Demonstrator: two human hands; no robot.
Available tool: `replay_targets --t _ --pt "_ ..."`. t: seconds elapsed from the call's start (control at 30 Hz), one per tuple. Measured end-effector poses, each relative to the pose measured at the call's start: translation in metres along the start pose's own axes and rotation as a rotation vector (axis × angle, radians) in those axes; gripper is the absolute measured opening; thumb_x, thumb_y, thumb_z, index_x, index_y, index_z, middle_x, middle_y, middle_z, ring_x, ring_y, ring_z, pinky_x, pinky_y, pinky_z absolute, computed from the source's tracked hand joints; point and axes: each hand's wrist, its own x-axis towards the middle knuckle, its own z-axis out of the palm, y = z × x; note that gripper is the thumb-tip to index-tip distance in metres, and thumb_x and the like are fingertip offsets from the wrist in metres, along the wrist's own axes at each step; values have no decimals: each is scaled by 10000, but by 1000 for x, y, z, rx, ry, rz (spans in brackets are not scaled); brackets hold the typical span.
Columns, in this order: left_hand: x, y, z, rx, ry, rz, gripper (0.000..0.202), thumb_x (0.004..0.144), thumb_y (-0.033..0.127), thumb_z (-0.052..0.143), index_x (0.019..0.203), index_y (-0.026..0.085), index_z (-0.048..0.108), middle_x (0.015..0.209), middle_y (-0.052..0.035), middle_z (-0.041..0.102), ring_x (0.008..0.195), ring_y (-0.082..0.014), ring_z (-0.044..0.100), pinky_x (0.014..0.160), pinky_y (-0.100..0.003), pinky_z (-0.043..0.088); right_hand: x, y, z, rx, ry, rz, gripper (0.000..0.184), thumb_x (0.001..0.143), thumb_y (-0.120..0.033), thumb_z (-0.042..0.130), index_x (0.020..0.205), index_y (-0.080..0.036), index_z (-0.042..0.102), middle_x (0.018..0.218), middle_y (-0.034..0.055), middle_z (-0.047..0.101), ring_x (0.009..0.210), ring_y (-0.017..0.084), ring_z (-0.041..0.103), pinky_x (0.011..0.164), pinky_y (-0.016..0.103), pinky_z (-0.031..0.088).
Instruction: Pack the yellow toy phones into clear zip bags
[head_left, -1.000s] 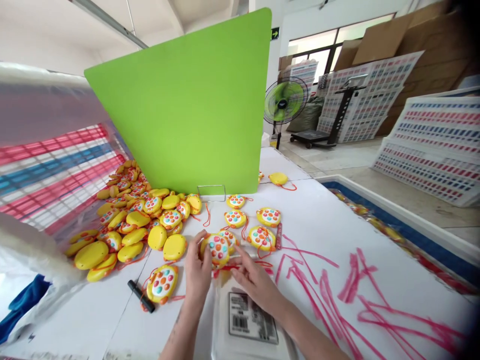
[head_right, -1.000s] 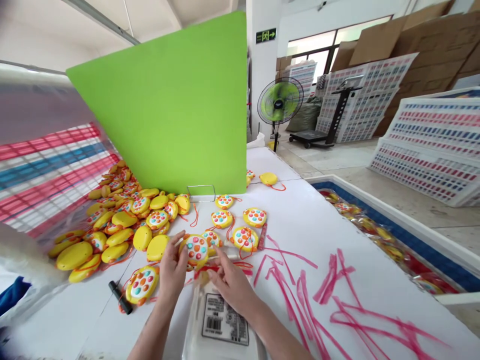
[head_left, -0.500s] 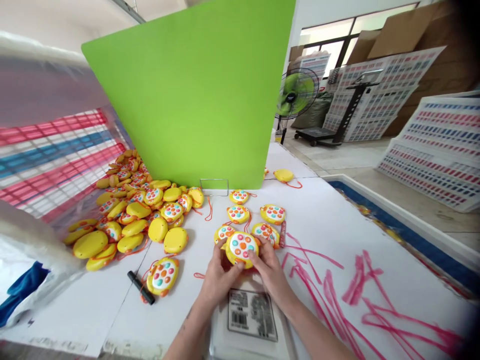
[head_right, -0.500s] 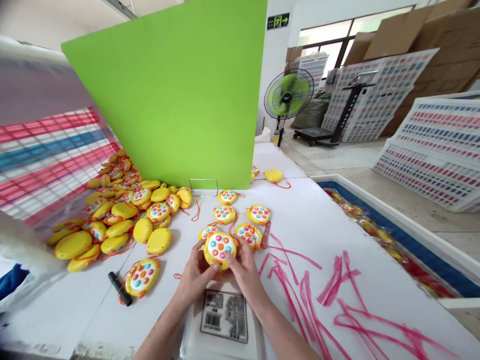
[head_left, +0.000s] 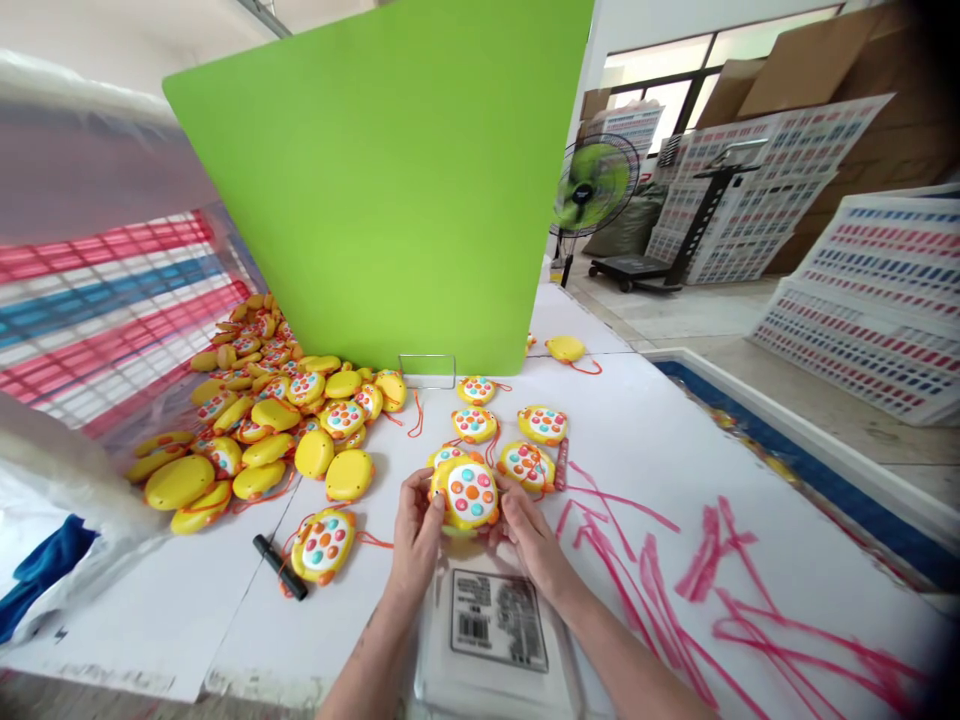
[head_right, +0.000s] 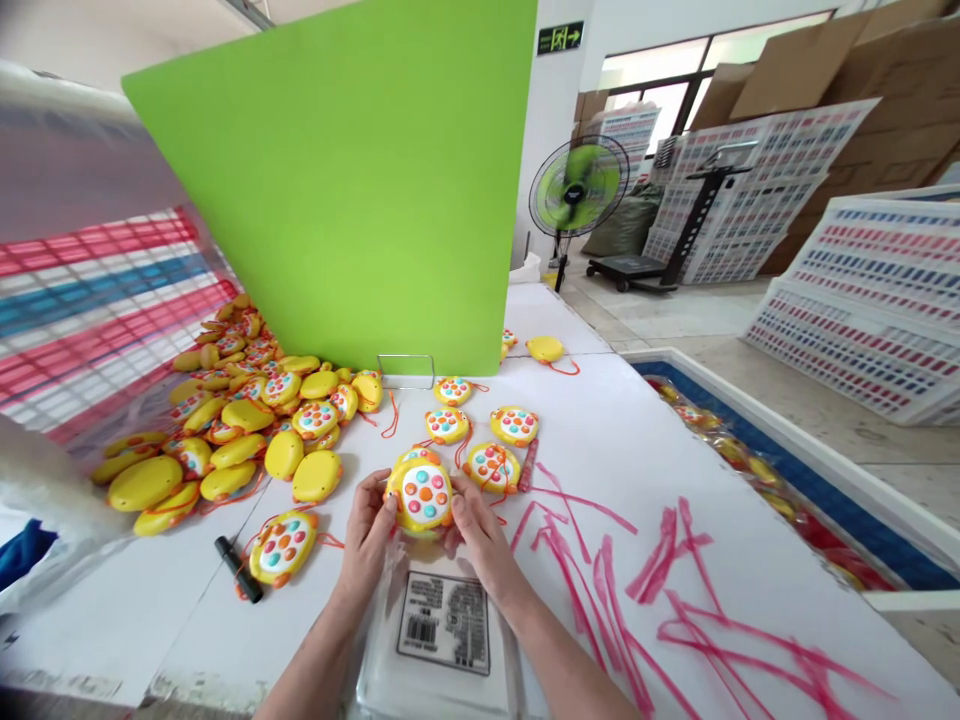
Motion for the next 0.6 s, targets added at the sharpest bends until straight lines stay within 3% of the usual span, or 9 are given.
replay_targets --t 0.13,0.23,0.37,0.47,0.6 --pt "0 0 1 11 30 8 393 834 465 570 1105 185 514 1042 -65 592 966 -194 571 824 -295 462 -2 -7 1 31 -31 58 568 832 -645 458 1230 -246 531 834 38 643 686 198 608 578 318 511" --pt "0 -4 1 18 9 7 384 847 454 561 1122 192 507 948 -41 604 870 -168 585 773 -281 472 -5 -16 2 26 -28 51 481 827 -607 504 1129 -242 586 927 44 654 848 231 616 694 342 527" --pt "-1 -7 1 21 -39 1 379 847 437 572 1133 196 506 889 -22 600 789 -145 586 716 -262 481 -7 -23 1 -30 -104 38 343 840 -518 552 1015 -230 614 924 28 671 862 220 620 755 334 510" --pt "-2 -8 2 2 -93 -4 437 846 443 573 1192 192 480 1030 -63 602 908 -175 595 790 -293 490 -5 -15 -1 34 -79 27 300 852 -484 554 1002 -229 601 957 28 673 892 216 626 781 334 509" --pt "-7 -7 6 -76 -245 -54 731 755 411 696 1349 202 323 1292 -120 511 1119 -257 549 939 -383 465 -3 -5 -2 133 -1 37 403 847 -474 560 1191 -270 506 1169 32 619 1049 228 596 867 361 504"
